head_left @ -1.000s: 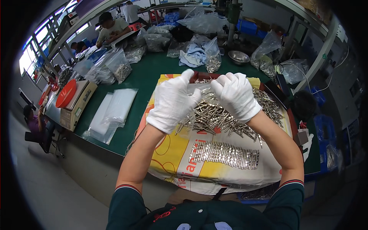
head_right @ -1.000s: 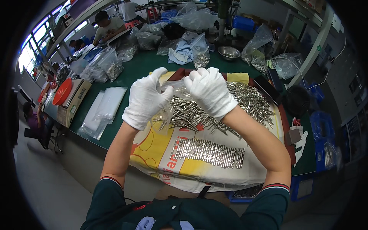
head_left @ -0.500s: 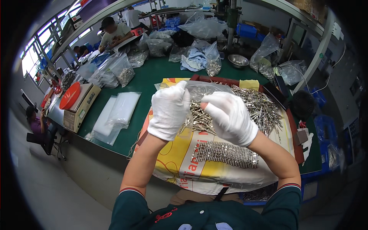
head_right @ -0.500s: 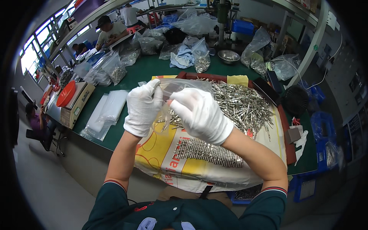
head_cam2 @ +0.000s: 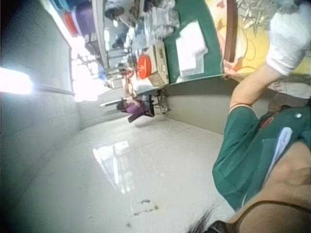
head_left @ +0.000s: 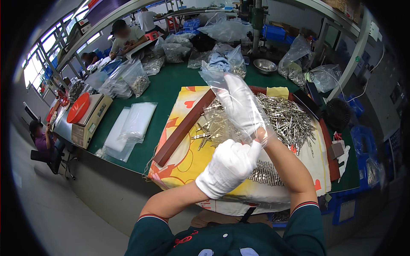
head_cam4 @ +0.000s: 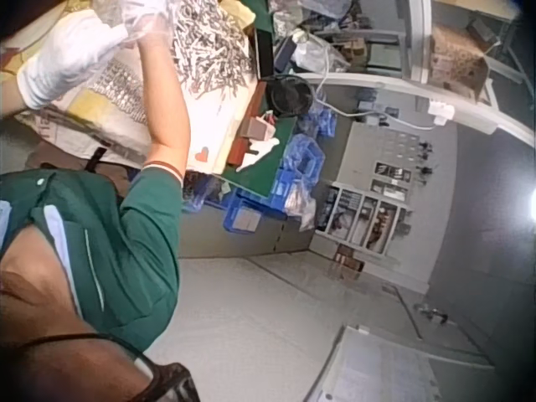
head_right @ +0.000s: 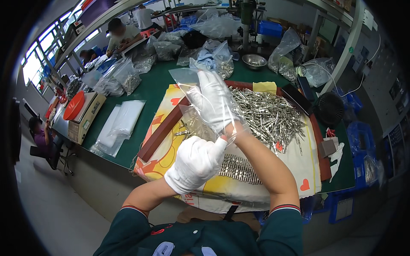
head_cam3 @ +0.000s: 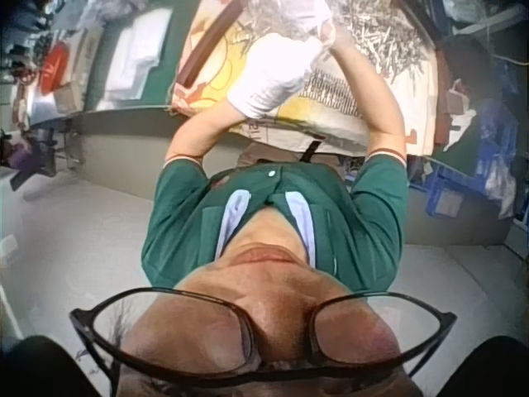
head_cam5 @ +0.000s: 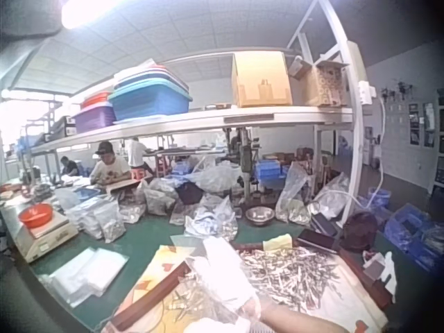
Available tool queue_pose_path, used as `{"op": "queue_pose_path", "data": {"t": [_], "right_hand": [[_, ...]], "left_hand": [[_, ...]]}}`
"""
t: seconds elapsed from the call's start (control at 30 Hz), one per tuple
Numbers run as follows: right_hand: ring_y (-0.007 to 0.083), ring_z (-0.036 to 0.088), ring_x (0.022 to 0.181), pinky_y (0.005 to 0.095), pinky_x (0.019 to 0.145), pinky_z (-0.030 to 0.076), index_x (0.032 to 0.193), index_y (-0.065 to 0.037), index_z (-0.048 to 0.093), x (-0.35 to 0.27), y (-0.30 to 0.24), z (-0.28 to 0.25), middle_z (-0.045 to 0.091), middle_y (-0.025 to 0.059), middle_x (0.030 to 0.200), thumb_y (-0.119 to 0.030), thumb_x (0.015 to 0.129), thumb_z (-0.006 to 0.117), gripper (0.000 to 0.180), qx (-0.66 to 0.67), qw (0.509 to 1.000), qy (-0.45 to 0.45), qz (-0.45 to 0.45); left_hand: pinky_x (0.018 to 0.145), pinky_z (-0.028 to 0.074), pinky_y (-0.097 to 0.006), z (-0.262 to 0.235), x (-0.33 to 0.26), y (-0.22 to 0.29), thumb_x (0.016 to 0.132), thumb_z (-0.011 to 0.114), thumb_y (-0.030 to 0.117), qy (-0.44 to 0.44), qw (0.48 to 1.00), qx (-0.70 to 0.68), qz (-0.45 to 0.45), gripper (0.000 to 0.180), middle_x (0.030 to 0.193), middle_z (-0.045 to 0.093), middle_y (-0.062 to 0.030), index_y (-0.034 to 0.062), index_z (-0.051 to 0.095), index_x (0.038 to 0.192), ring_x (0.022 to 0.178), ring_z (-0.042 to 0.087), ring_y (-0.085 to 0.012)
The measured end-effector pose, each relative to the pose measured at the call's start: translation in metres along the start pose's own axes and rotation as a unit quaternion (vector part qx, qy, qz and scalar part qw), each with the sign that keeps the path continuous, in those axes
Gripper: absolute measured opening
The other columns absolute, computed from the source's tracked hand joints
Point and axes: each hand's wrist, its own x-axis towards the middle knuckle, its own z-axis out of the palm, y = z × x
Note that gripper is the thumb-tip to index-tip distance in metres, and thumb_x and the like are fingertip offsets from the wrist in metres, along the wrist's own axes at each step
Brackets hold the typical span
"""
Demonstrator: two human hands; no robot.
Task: Sorting small metal pins into rows on a workbench and then packing them into clear plastic bags.
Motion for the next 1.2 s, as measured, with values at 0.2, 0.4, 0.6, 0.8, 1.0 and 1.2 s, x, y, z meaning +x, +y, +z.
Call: {"op": "queue_pose_path", "data": {"t": [0.2, 0.4, 0.6, 0.8, 1.0, 1.2], "right_hand": [[0.0362, 0.051, 0.12, 0.0369, 0.105, 0.038, 0.137, 0.008, 0.04, 0.01, 0.018, -0.03, 0.05, 0.0254, 0.13, -0.043, 0.089, 0.059, 0.072, -0.013, 0.985, 0.168, -0.019], [0.0444, 0.031, 0.137, 0.0519, 0.11, 0.026, 0.154, -0.019, 0.022, -0.045, -0.02, -0.051, 0.03, 0.0271, 0.149, -0.066, 0.082, 0.055, 0.092, 0.009, 0.971, -0.007, -0.239], [0.0507, 0.033, 0.132, 0.0619, 0.104, 0.027, 0.134, -0.02, 0.049, -0.09, -0.079, -0.039, 0.036, 0.0281, 0.144, -0.057, 0.069, 0.069, 0.078, 0.109, 0.907, -0.293, -0.281], [0.0515, 0.033, 0.132, 0.062, 0.106, 0.025, 0.136, -0.015, 0.049, -0.086, -0.076, -0.027, 0.036, 0.0295, 0.143, -0.058, 0.073, 0.066, 0.079, 0.129, 0.91, -0.288, -0.27], [0.0527, 0.027, 0.135, 0.0601, 0.109, 0.022, 0.15, -0.013, 0.025, -0.089, -0.057, -0.008, 0.024, 0.0315, 0.15, -0.067, 0.085, 0.049, 0.088, 0.151, 0.916, -0.261, -0.265], [0.0507, 0.024, 0.138, 0.0526, 0.114, 0.019, 0.15, -0.006, 0.026, -0.09, -0.05, 0.004, 0.022, 0.0315, 0.15, -0.057, 0.086, 0.056, 0.087, 0.233, 0.932, -0.199, -0.192]], "left_hand": [[0.066, 0.047, -0.038, -0.037, -0.018, -0.052, 0.075, 0.078, 0.021, -0.014, 0.964, -0.15, -0.22, 0.064, 0.082, 0.06, -0.0104, -0.0002, 0.051, 0.129, 0.072, 0.06, -0.0272], [0.081, 0.051, -0.031, -0.055, -0.049, -0.096, 0.075, 0.068, 0.001, 0.089, 0.912, -0.17, -0.362, 0.042, 0.097, 0.064, -0.0136, -0.0028, 0.06, 0.116, 0.088, 0.066, -0.0232], [0.079, 0.052, -0.03, -0.038, -0.05, -0.09, 0.075, 0.071, 0.003, 0.124, 0.9, -0.177, -0.379, 0.038, 0.098, 0.065, -0.0127, -0.0018, 0.062, 0.112, 0.087, 0.067, -0.0206], [0.077, 0.052, -0.029, -0.041, -0.054, -0.088, 0.076, 0.064, -0.004, 0.155, 0.901, -0.193, -0.356, 0.034, 0.098, 0.066, -0.0118, -0.0006, 0.063, 0.11, 0.087, 0.067, -0.0203], [0.059, 0.047, -0.022, -0.038, -0.048, -0.074, 0.077, 0.057, -0.011, 0.176, 0.901, -0.208, -0.337, 0.033, 0.096, 0.064, -0.0077, 0.0039, 0.064, 0.106, 0.074, 0.06, -0.0094], [0.062, 0.046, -0.02, -0.04, -0.043, -0.065, 0.077, 0.057, -0.012, 0.214, 0.887, -0.255, -0.319, 0.047, 0.119, 0.052, -0.0077, 0.0061, 0.056, 0.12, 0.083, 0.058, -0.0087]]}}
